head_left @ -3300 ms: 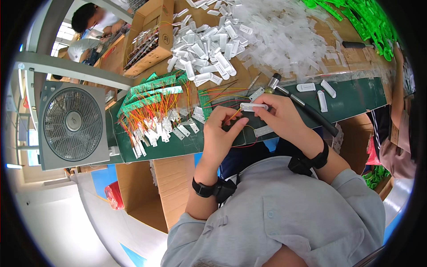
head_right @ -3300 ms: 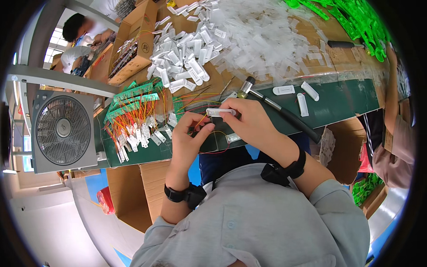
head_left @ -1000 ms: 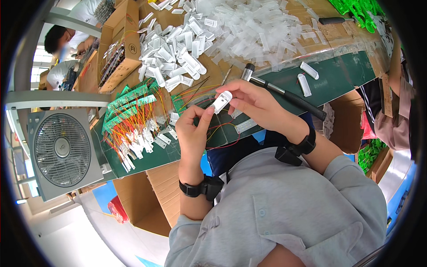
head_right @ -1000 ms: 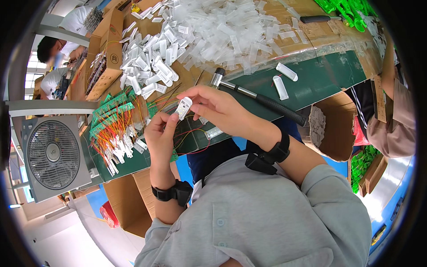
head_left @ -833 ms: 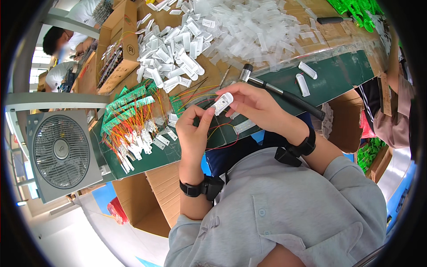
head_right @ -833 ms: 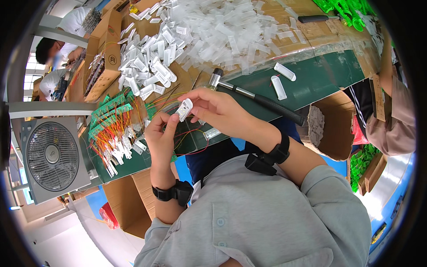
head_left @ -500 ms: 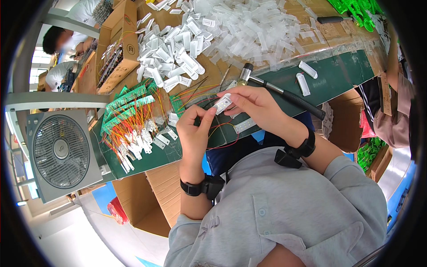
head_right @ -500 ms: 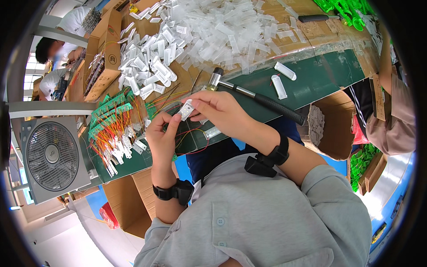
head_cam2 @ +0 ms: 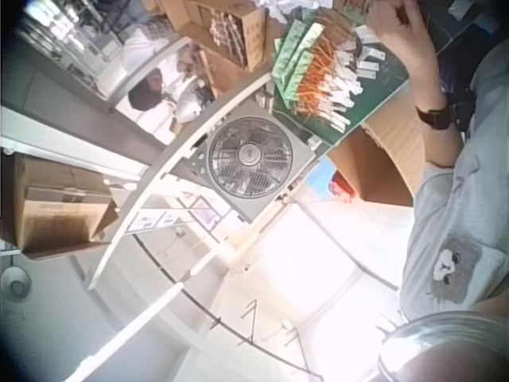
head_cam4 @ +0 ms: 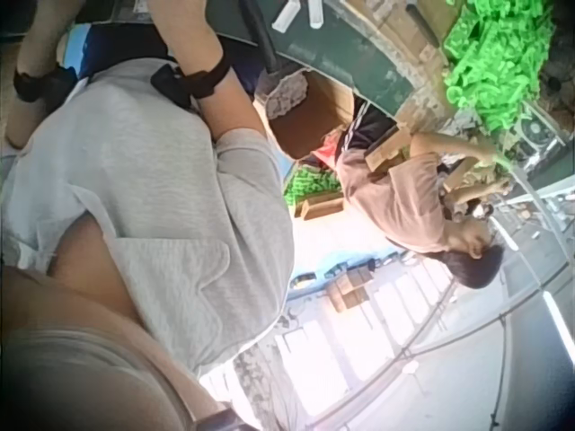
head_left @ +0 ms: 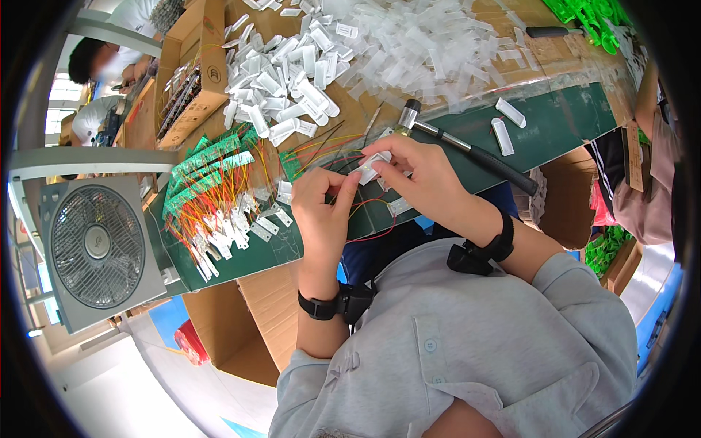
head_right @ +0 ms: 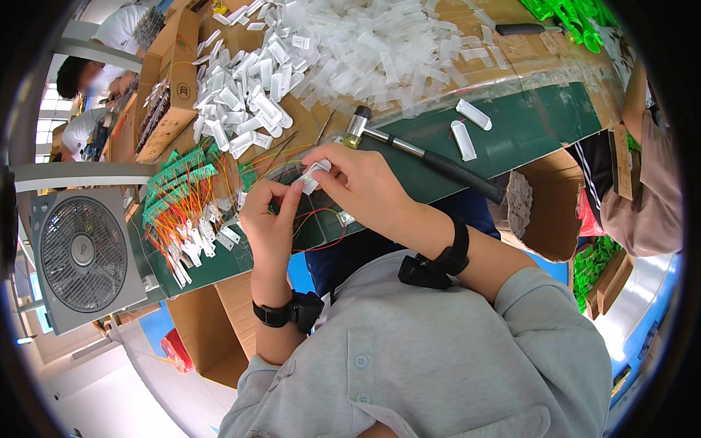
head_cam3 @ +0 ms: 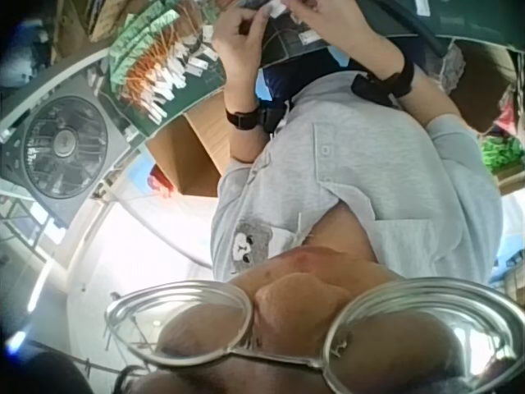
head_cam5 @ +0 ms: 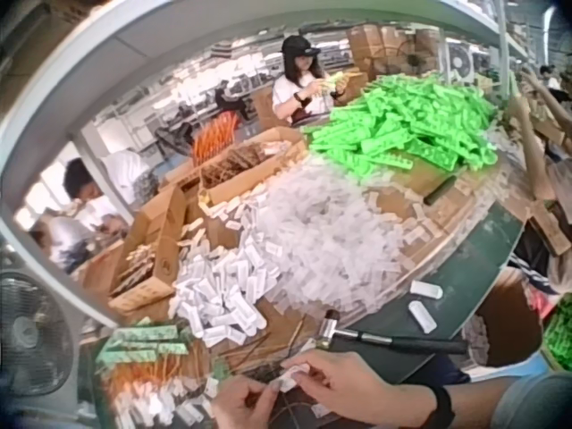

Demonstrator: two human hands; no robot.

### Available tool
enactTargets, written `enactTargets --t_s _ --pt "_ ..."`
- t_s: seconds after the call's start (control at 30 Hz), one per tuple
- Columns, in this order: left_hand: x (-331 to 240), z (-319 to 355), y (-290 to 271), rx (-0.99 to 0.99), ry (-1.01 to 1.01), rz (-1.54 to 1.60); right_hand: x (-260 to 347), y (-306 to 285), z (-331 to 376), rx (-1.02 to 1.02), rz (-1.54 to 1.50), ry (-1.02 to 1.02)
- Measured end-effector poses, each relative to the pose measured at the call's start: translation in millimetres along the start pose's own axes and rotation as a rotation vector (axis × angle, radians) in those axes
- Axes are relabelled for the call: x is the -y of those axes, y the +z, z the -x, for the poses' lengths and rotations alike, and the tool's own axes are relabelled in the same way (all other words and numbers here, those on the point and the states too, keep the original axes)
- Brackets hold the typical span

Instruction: Assembling LED light modules by inserting internal components and securing housings with a hammer.

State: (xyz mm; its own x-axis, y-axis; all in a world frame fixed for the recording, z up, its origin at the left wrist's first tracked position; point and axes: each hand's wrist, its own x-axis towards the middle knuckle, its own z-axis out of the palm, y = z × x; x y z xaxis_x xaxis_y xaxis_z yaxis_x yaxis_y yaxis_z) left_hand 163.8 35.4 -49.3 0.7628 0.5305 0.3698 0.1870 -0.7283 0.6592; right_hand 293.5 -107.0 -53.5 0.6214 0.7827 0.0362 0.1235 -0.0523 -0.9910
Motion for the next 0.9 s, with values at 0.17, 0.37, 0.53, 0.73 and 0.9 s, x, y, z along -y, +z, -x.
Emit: enactTargets --t_s 0.17,0.37,0.53,0.73,0.9 --pt "2.8 2.0 -2.7 0.023 -0.126 0.12 3.5 -2.6 1.6 0.059 -0.185 -0.033" --pt "-2.5 0.3 -9.1 0.032 -0.218 0.236 -2.0 -3.2 1.0 0.103 -0.548 -0.005" --pt "-1.1 1.4 -8.2 0.038 -0.215 0.301 -3.9 -7.8 -4.6 0.086 -0.663 0.17" --pt "1.5 3.4 -5.4 0.052 -0.155 0.183 -1.2 -2.9 -1.1 0.053 -0.555 0.097" --pt "3.5 5.2 -6.0 0.042 -0.097 0.12 -2.0 1.9 3.2 0.047 -0.507 -0.022"
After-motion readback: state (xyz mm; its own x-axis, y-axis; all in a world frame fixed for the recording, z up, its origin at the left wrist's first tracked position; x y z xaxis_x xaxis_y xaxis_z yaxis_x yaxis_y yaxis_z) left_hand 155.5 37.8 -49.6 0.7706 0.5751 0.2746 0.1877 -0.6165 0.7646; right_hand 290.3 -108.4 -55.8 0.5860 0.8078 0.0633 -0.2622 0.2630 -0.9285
